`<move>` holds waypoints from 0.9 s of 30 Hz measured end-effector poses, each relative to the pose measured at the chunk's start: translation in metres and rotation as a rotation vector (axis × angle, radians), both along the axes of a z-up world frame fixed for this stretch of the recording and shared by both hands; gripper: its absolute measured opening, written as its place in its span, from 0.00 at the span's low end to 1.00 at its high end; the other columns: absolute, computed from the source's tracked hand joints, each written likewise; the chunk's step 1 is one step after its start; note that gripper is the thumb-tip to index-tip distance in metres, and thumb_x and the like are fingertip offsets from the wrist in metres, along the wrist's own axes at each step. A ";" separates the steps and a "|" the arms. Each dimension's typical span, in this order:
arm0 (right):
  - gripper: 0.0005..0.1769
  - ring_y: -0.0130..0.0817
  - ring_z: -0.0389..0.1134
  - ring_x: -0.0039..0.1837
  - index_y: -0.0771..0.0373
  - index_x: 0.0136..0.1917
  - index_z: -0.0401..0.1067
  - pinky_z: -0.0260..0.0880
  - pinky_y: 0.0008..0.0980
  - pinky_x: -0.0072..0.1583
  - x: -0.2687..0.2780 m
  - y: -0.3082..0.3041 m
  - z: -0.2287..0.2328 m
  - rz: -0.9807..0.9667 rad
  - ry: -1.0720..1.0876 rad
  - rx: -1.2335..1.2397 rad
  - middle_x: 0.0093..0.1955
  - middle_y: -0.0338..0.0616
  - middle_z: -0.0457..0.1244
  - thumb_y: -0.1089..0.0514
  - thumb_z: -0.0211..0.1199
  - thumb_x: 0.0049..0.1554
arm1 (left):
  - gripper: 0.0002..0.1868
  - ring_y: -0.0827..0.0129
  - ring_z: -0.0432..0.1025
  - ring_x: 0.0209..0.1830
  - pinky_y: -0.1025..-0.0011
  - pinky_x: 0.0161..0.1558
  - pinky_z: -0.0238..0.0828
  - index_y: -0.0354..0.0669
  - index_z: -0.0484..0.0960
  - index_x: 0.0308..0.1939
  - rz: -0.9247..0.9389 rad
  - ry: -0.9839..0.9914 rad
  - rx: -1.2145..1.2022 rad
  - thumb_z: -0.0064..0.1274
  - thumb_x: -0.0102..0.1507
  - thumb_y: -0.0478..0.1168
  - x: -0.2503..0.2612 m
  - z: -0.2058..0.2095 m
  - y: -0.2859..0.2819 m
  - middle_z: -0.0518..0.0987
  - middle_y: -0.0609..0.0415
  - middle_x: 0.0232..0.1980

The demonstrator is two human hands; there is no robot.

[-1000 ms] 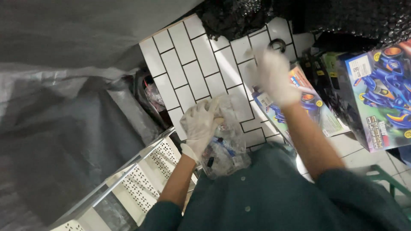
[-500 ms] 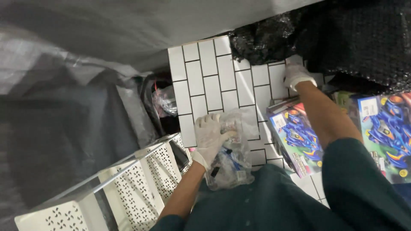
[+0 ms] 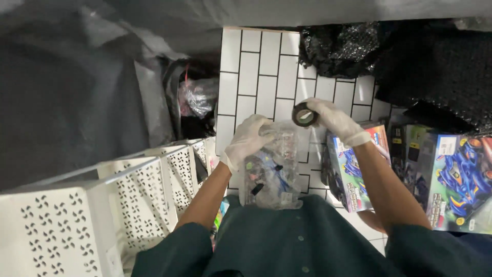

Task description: Wrapping a toy box in bubble wrap and securing it with adhesive tape for shipping.

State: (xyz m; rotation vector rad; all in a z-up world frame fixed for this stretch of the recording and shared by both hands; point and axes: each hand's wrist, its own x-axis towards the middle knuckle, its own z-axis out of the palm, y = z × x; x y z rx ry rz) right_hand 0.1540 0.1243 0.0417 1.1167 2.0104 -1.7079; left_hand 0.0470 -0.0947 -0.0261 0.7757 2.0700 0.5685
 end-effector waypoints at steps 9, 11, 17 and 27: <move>0.28 0.39 0.71 0.48 0.59 0.67 0.71 0.72 0.30 0.46 -0.012 -0.020 -0.013 0.271 0.078 -0.072 0.48 0.56 0.70 0.39 0.49 0.66 | 0.30 0.64 0.73 0.65 0.64 0.66 0.69 0.69 0.64 0.66 0.061 -0.070 0.158 0.54 0.61 0.52 0.006 -0.019 -0.007 0.82 0.64 0.58; 0.27 0.36 0.69 0.44 0.60 0.64 0.73 0.73 0.28 0.46 -0.009 -0.021 -0.024 0.228 0.042 -0.074 0.46 0.54 0.69 0.38 0.51 0.65 | 0.31 0.64 0.73 0.64 0.66 0.64 0.70 0.71 0.62 0.68 0.026 -0.014 0.258 0.56 0.62 0.51 0.009 -0.044 -0.007 0.83 0.64 0.57; 0.21 0.36 0.69 0.37 0.58 0.66 0.72 0.71 0.31 0.41 -0.024 -0.023 -0.036 0.358 -0.102 0.190 0.41 0.54 0.68 0.48 0.58 0.65 | 0.30 0.56 0.73 0.62 0.60 0.64 0.69 0.68 0.64 0.72 -0.017 0.105 0.452 0.54 0.66 0.49 0.010 -0.047 -0.016 0.83 0.55 0.57; 0.18 0.53 0.73 0.56 0.46 0.60 0.76 0.74 0.48 0.57 -0.036 -0.035 -0.051 0.698 -0.149 0.597 0.50 0.51 0.72 0.42 0.61 0.59 | 0.25 0.55 0.71 0.63 0.59 0.63 0.67 0.60 0.73 0.65 -0.018 0.138 0.411 0.55 0.65 0.54 0.009 -0.052 -0.013 0.81 0.54 0.59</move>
